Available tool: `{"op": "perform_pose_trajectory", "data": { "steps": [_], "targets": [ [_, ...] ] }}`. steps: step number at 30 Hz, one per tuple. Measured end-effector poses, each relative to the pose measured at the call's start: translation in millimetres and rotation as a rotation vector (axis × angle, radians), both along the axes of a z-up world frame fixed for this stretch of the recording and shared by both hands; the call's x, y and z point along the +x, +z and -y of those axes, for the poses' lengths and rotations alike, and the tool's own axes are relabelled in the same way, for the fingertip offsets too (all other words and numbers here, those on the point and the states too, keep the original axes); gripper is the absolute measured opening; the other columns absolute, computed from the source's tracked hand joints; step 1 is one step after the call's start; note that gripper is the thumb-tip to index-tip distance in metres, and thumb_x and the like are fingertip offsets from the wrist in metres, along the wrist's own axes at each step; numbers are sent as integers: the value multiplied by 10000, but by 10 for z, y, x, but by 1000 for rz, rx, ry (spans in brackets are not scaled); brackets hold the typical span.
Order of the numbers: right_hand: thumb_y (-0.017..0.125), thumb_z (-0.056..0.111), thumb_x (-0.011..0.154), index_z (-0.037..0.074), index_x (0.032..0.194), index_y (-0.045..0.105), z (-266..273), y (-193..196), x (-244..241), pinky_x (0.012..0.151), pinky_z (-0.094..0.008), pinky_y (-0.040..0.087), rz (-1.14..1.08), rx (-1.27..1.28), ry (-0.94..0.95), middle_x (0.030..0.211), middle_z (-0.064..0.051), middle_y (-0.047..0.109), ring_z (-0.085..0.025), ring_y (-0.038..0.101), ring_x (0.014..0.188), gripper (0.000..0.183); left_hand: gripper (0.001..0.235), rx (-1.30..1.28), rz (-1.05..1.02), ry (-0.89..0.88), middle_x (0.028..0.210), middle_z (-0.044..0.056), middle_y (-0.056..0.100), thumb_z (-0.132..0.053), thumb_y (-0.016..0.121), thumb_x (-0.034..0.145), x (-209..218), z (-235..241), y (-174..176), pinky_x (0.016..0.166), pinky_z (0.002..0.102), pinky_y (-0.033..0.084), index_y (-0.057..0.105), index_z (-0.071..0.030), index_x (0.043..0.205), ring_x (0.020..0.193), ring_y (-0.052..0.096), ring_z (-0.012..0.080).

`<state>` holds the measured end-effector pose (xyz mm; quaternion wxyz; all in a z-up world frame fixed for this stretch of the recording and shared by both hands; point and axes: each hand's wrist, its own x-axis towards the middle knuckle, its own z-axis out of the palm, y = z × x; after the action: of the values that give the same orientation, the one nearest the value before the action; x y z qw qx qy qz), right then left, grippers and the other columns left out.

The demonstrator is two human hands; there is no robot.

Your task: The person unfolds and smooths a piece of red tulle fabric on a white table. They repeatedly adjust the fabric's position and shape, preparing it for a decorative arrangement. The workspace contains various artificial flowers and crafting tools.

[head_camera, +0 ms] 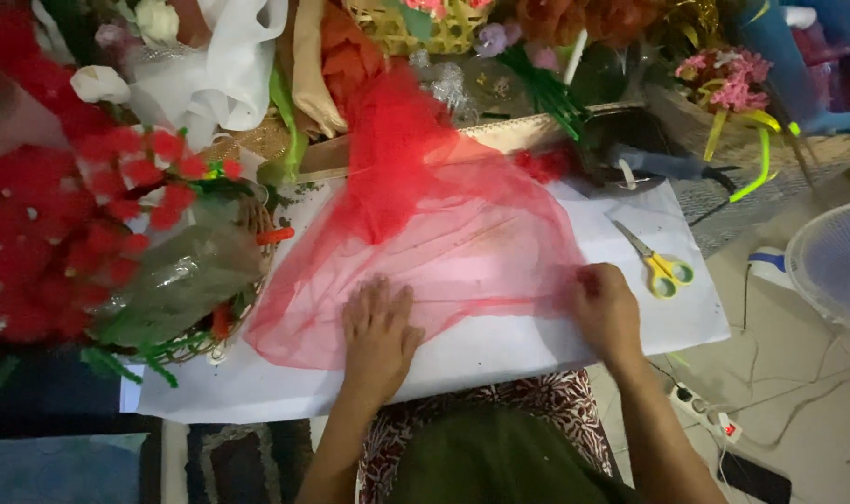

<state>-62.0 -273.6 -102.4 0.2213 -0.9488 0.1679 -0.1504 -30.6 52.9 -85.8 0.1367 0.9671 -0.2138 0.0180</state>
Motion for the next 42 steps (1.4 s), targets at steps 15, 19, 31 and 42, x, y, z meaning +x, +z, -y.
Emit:
{"op": "perform_pose_trajectory", "data": {
  "steps": [15,19,31,42],
  "targets": [
    [490,-51,924,151,985,526,823,54,-106,682,-244,478,411,1453,149,1013,-38,594,-143,611,901,214,880,72,-322,42,1592,171,-24,-618,525,880,70,-259,316,1110,624,-51,100,-229,1545,1456,-56,371],
    [629,9,941,-1,1096,585,762,79,-159,846,-375,459,409,710,-43,1100,-179,583,-298,569,1040,161,942,43,-302,-18,1580,179,23,-643,609,819,57,-289,431,1103,647,20,163,-218,1531,1448,-14,391],
    [622,272,850,206,1276,584,-258,178,717,1054,-484,377,38,-318,350,1374,-62,538,-277,495,1279,433,658,112,-123,61,1584,169,123,-572,361,950,790,47,281,1071,710,52,234,-262,1516,1441,108,425],
    [372,582,943,228,1489,360,-104,31,1089,1166,-450,196,-148,-468,331,1519,-112,373,-269,283,1442,651,676,103,-78,147,1591,175,104,-589,350,959,1006,-23,184,1066,703,90,240,-225,1517,1450,94,405]
  ]
}}
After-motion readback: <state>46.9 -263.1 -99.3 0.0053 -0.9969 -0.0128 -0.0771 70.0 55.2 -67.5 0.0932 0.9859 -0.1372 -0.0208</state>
